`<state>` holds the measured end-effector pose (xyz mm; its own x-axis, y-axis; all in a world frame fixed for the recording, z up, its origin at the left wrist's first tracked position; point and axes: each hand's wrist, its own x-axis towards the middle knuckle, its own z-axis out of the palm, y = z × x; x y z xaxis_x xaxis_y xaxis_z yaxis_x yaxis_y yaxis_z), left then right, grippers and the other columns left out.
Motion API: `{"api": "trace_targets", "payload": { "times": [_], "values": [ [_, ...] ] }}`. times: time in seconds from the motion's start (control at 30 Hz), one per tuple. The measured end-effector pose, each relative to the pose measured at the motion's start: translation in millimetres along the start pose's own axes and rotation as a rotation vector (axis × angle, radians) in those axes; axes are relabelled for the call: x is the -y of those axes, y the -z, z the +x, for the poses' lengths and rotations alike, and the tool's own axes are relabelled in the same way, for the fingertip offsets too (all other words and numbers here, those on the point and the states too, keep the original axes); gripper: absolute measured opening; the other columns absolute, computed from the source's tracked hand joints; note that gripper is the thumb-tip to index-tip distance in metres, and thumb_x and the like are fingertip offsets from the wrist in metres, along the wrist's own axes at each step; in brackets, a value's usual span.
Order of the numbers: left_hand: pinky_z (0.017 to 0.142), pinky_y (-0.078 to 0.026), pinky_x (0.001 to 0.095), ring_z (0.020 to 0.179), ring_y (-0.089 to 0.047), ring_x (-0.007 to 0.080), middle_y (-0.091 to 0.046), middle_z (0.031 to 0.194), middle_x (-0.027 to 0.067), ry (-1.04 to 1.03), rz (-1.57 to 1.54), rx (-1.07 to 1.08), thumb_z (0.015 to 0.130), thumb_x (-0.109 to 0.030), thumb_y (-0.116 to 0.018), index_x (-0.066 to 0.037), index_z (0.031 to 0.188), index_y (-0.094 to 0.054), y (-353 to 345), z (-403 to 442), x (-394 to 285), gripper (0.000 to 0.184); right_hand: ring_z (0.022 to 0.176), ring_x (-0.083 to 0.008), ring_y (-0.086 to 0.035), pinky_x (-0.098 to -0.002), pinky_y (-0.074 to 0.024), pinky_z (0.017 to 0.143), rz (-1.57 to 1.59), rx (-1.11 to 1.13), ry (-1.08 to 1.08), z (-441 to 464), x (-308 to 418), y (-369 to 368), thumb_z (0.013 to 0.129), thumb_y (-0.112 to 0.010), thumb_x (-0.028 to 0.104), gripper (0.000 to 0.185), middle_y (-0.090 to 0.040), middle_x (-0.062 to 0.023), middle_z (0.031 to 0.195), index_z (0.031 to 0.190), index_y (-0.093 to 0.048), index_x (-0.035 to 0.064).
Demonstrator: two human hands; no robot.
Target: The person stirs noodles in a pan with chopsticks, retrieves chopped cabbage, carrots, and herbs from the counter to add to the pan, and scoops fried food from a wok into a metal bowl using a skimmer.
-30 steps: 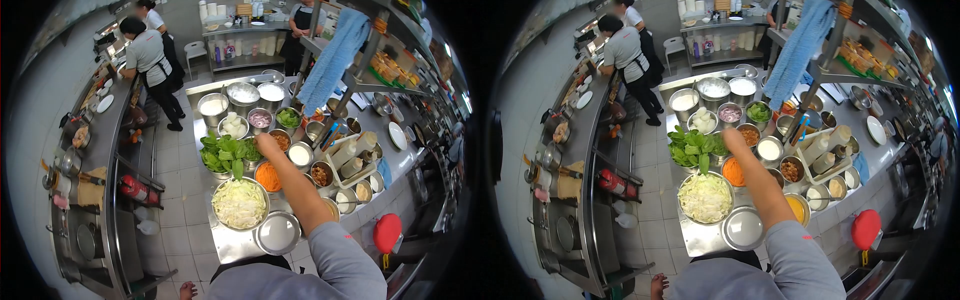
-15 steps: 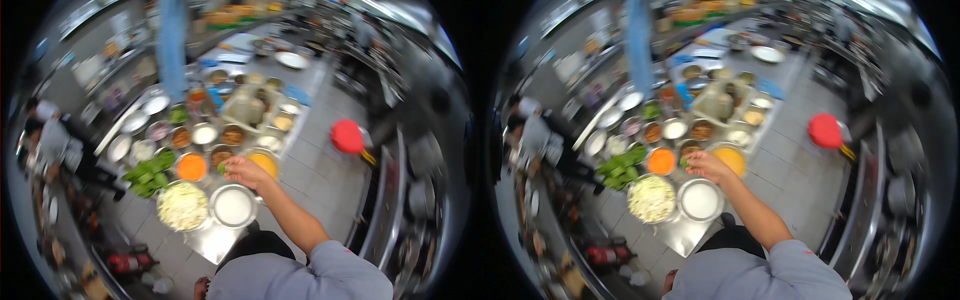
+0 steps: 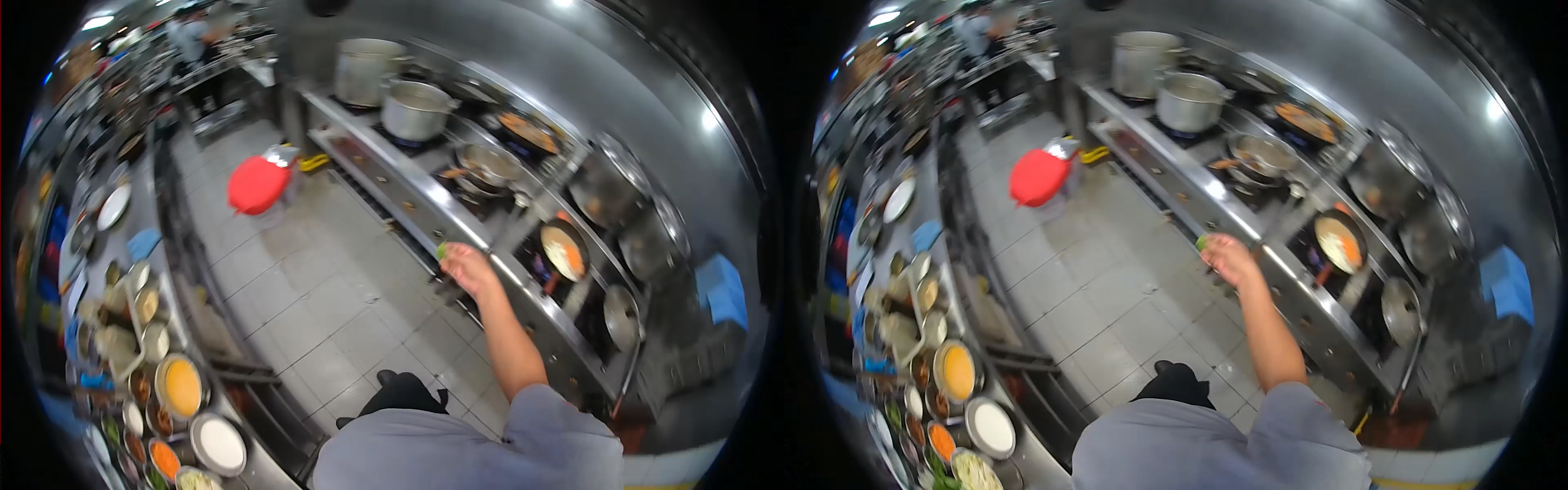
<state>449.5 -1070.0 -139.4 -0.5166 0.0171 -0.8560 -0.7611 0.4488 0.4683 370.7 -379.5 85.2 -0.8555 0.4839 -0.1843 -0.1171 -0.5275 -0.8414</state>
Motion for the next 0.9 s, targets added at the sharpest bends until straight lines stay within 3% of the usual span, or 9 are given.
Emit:
{"api": "trace_targets", "payload": {
  "times": [0.17, 0.37, 0.43, 0.57, 0.63, 0.7, 0.77, 0.83, 0.9],
  "values": [
    [0.06, -0.049, 0.0337, 0.075, -0.059, 0.0199, -0.063, 0.094, 0.0073, -0.011, 0.126, 0.05, 0.085, -0.029, -0.059, -0.011, 0.112, -0.057, -33.5, 10.4, -60.0, 0.033, 0.069, -0.0181, -0.062, -0.0284, -0.0545, 0.06, -0.174, -0.632, 0.319, -66.8, 143.0, 177.3, 0.085, -0.055, -0.001, 0.018, -0.063, -0.0098, 0.086, 0.103, -0.058, 0.0008],
    [0.06, -0.049, 0.0342, 0.077, -0.059, 0.0203, -0.063, 0.095, 0.0074, 0.003, 0.213, 0.02, 0.085, -0.03, -0.059, -0.011, 0.112, -0.057, -62.6, -9.8, -88.3, 0.033, 0.061, -0.0179, -0.06, -0.0304, -0.0513, 0.05, -0.84, -1.131, 0.186, -81.7, 259.9, 329.5, 0.083, -0.052, -0.001, 0.024, -0.063, -0.0055, 0.085, 0.103, -0.063, 0.0052],
    [0.061, -0.049, 0.0344, 0.077, -0.059, 0.0204, -0.062, 0.096, 0.0075, 0.017, 0.223, 0.011, 0.085, -0.03, -0.059, -0.011, 0.112, -0.057, -67.7, -17.5, -87.7, 0.033, 0.048, -0.0187, -0.06, -0.0306, -0.0506, 0.045, -0.972, -1.238, 0.189, -76.1, 284.6, 340.0, 0.082, -0.059, 0.008, 0.011, -0.065, -0.0111, 0.069, 0.087, -0.069, 0.0088],
    [0.061, -0.05, 0.0347, 0.078, -0.059, 0.0207, -0.062, 0.097, 0.0075, 0.052, 0.215, -0.012, 0.085, -0.03, -0.059, -0.011, 0.112, -0.057, -70.0, -33.7, -76.3, 0.034, 0.061, -0.0243, -0.066, -0.0353, -0.0529, 0.055, -1.302, -1.36, 0.279, -74.1, 321.7, 315.5, 0.077, -0.063, 0.013, 0.009, -0.068, -0.0107, 0.075, 0.082, -0.069, 0.011],
    [0.062, -0.05, 0.0349, 0.079, -0.059, 0.0208, -0.062, 0.097, 0.0076, 0.07, 0.21, -0.019, 0.085, -0.03, -0.059, -0.011, 0.113, -0.056, -67.7, -36.8, -65.5, 0.034, 0.082, -0.0312, -0.065, -0.0398, -0.0505, 0.076, -1.465, -1.464, 0.393, -70.9, 323.9, 295.0, 0.072, -0.064, 0.016, 0.011, -0.067, -0.0144, 0.084, 0.081, -0.068, 0.0102],
    [0.062, -0.05, 0.0351, 0.079, -0.059, 0.0209, -0.062, 0.097, 0.0076, 0.086, 0.204, -0.017, 0.085, -0.031, -0.059, -0.011, 0.113, -0.056, -63.8, -40.8, -53.6, 0.034, 0.085, -0.0311, -0.065, -0.0395, -0.0495, 0.079, -1.583, -1.37, 0.282, -58.8, 312.8, 319.1, 0.072, -0.064, 0.015, 0.011, -0.067, -0.0148, 0.086, 0.081, -0.068, 0.01],
    [0.062, -0.05, 0.0352, 0.079, -0.059, 0.021, -0.062, 0.098, 0.0077, 0.093, 0.194, -0.021, 0.085, -0.031, -0.059, -0.011, 0.113, -0.056, -55.2, -43.2, -39.3, 0.034, 0.085, -0.033, -0.064, -0.0405, -0.0495, 0.077, -1.816, -0.883, -0.133, -50.1, 291.3, 335.8, 0.073, -0.063, 0.016, 0.015, -0.066, -0.0178, 0.087, 0.083, -0.067, 0.0063],
    [0.063, -0.05, 0.0354, 0.08, -0.059, 0.0212, -0.062, 0.098, 0.0077, 0.087, 0.164, -0.027, 0.085, -0.031, -0.059, -0.011, 0.113, -0.056, -46.4, -46.1, -18.0, 0.034, 0.076, -0.0302, -0.065, -0.0397, -0.0496, 0.07, -1.929, -0.955, 0.092, -11.5, 258.2, 284.0, 0.076, -0.063, 0.016, 0.016, -0.065, -0.0184, 0.081, 0.082, -0.066, 0.0015],
    [0.063, -0.05, 0.0356, 0.08, -0.059, 0.0213, -0.062, 0.098, 0.0078, 0.045, 0.13, -0.028, 0.085, -0.031, -0.059, -0.011, 0.113, -0.056, -36.7, -52.5, 13.4, 0.035, 0.063, -0.0201, -0.059, -0.0337, -0.0474, 0.06, -1.513, -0.755, 0.359, 45.8, 205.5, 209.6, 0.078, -0.065, 0.017, 0.015, -0.064, -0.0101, 0.073, 0.081, -0.065, 0.0017]
  ]
}}
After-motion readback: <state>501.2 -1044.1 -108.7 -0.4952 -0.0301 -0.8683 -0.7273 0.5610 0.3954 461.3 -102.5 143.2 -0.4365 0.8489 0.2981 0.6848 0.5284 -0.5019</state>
